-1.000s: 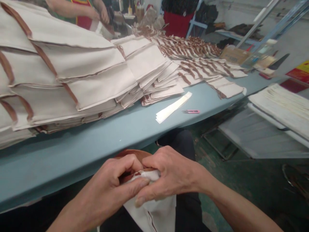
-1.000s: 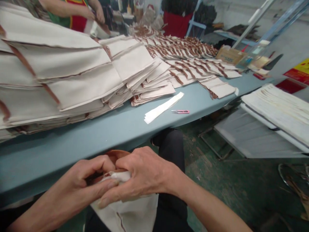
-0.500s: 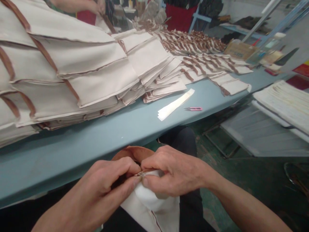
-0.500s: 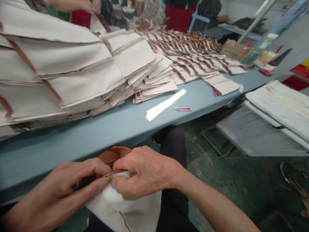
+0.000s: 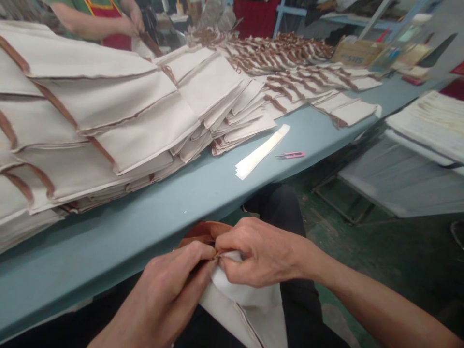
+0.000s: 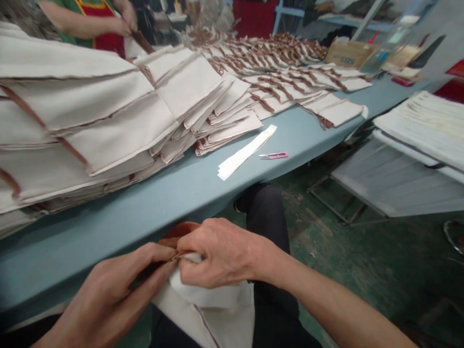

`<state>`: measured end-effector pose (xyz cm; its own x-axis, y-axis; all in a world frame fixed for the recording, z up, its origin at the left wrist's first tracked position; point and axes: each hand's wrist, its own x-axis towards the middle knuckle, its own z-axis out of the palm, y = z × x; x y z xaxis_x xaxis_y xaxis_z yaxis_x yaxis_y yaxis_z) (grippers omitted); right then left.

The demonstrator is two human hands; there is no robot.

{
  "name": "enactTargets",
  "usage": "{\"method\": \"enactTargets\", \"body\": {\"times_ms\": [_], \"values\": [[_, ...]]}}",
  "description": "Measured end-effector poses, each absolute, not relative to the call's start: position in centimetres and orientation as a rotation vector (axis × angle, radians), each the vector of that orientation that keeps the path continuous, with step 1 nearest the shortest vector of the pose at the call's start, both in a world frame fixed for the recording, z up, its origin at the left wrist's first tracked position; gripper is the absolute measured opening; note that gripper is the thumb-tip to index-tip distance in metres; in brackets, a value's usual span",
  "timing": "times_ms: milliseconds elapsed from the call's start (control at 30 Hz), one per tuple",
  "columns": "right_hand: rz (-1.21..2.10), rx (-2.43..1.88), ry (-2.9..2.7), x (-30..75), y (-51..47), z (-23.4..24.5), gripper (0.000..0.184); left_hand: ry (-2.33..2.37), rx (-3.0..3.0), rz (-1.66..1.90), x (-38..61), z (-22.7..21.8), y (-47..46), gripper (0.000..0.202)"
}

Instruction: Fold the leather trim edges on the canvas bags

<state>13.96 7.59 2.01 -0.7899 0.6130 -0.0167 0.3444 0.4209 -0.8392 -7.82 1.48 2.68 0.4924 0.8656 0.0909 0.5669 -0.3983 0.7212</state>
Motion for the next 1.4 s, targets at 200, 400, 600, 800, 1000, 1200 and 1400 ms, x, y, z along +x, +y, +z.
{"method": "enactTargets", "body": {"times_ms": [200,400,600,800,1000,1200,1400], "values": [[1.297,-0.875,-2.404,14.1,7.4,1.9,0.029,1.119,2.167,0.594,-8.0,3.2,2.2,0.014],[1.338,-0.908,-2.322,14.5,7.6,1.7,0.029,1.134,2.378,0.677,-7.1,2.7,2.2,0.013],[1.316,-0.901,-2.205,14.6,7.3,1.0,0.022,1.147,2.542,0.688,-7.1,1.6,1.2,0.015],[1.478,-0.801,-1.925,14.3,6.2,-0.6,0.013,1.056,2.628,0.688,-7.6,1.5,1.0,0.028],[1.747,-0.858,-1.624,14.0,4.9,-0.8,0.011,1.084,2.699,0.709,-7.8,1.2,1.0,0.038],[2.038,-0.831,-1.35,14.5,4.5,-0.6,0.017,1.061,2.679,0.683,-7.4,0.3,1.1,0.043],[2.068,-0.701,-1.335,14.5,4.7,-1.6,0.056,1.19,2.511,0.691,-6.7,-0.3,0.7,0.039]]}}
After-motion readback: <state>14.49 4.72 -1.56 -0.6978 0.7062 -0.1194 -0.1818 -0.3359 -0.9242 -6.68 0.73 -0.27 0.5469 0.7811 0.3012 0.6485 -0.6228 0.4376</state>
